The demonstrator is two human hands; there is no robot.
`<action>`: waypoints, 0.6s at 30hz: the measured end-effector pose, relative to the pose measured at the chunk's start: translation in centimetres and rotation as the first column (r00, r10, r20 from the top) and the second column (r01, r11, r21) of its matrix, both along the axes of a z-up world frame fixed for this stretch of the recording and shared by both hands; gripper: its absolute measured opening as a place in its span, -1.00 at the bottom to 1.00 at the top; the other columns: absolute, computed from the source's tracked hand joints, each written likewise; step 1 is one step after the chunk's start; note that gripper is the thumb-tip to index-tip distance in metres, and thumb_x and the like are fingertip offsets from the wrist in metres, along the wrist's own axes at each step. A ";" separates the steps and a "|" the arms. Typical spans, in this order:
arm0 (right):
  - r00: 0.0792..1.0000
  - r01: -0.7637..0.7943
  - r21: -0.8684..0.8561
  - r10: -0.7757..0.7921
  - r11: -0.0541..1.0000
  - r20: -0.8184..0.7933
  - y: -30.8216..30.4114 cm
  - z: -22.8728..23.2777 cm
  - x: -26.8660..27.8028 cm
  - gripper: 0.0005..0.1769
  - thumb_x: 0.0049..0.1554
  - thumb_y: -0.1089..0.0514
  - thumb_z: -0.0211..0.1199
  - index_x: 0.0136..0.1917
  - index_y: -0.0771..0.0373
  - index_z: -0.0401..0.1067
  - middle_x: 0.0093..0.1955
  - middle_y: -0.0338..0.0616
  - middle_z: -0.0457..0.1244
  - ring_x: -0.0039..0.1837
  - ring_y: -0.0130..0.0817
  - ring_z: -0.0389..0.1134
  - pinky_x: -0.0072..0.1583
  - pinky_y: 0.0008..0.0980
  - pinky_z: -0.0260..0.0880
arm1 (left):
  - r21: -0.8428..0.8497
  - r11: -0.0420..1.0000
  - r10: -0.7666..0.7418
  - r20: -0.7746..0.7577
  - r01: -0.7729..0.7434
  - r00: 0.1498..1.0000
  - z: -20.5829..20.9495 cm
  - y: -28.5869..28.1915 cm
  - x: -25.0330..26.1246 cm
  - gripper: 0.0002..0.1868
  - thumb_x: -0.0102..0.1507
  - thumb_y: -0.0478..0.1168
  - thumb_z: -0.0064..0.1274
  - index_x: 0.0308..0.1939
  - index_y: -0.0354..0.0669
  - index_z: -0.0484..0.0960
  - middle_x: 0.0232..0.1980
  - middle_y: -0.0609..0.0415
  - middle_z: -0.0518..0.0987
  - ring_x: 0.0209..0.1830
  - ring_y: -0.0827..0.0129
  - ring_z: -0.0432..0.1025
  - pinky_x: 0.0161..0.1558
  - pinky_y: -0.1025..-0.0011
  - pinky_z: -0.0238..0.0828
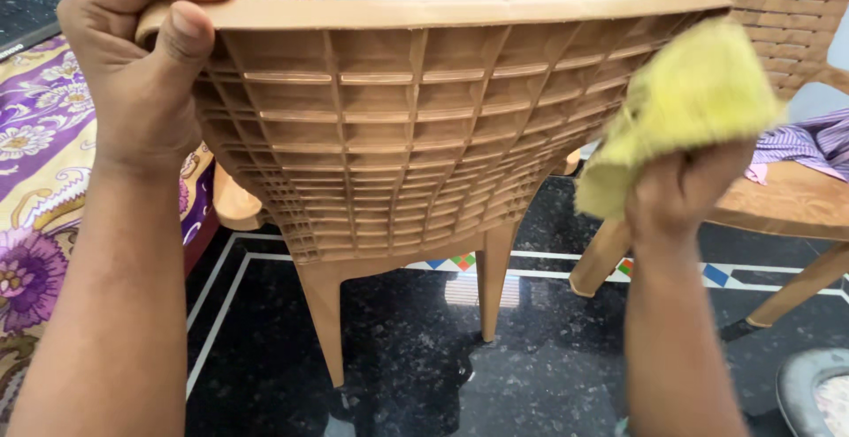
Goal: The person wipes the seat, legs, and back of a plastic chair with a cloth, then rearranges items on a desk, including a pen holder and storage box, and wipes a keyboard by hand.
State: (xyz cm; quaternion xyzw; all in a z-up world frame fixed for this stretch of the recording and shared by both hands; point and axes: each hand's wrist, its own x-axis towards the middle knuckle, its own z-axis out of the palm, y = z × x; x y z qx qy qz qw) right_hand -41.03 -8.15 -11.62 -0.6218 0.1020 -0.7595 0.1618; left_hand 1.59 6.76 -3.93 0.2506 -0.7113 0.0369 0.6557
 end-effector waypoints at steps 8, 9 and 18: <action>0.606 0.606 -0.512 -0.770 0.608 -0.198 -6.0 4.7 2.1 -0.35 0.50 0.15 0.14 0.53 0.55 -0.18 0.38 0.05 0.21 0.50 0.02 0.16 0.56 0.04 -0.09 | -0.031 0.993 0.107 -0.148 -0.113 0.983 -5.1 -2.0 -0.2 -0.36 0.48 0.24 0.10 0.21 -0.32 0.45 0.09 0.13 0.55 0.10 0.47 0.43 0.17 0.46 0.38; 0.650 0.577 -0.491 -0.731 0.652 -0.207 -6.2 4.4 2.2 -0.35 0.51 0.13 0.14 0.54 0.53 -0.17 0.41 0.04 0.21 0.51 0.00 0.19 0.56 0.02 -0.03 | 0.031 0.990 0.143 -0.188 -0.140 0.972 -6.5 -2.5 -0.3 -0.30 0.46 0.31 0.04 0.25 -0.31 0.45 0.13 0.12 0.56 0.17 0.44 0.46 0.23 0.41 0.42; 0.860 0.470 -0.233 -0.501 0.852 -0.097 3.1 -2.7 7.4 -0.41 0.32 0.01 0.25 0.40 0.40 0.12 0.27 0.06 0.24 0.36 -0.19 0.33 0.43 -0.15 0.34 | 0.029 0.996 0.088 -0.371 -0.084 0.924 -13.6 -4.8 -0.6 -0.26 0.46 0.35 -0.10 0.22 -0.33 0.49 0.05 0.08 0.56 0.06 0.42 0.44 0.17 0.43 0.40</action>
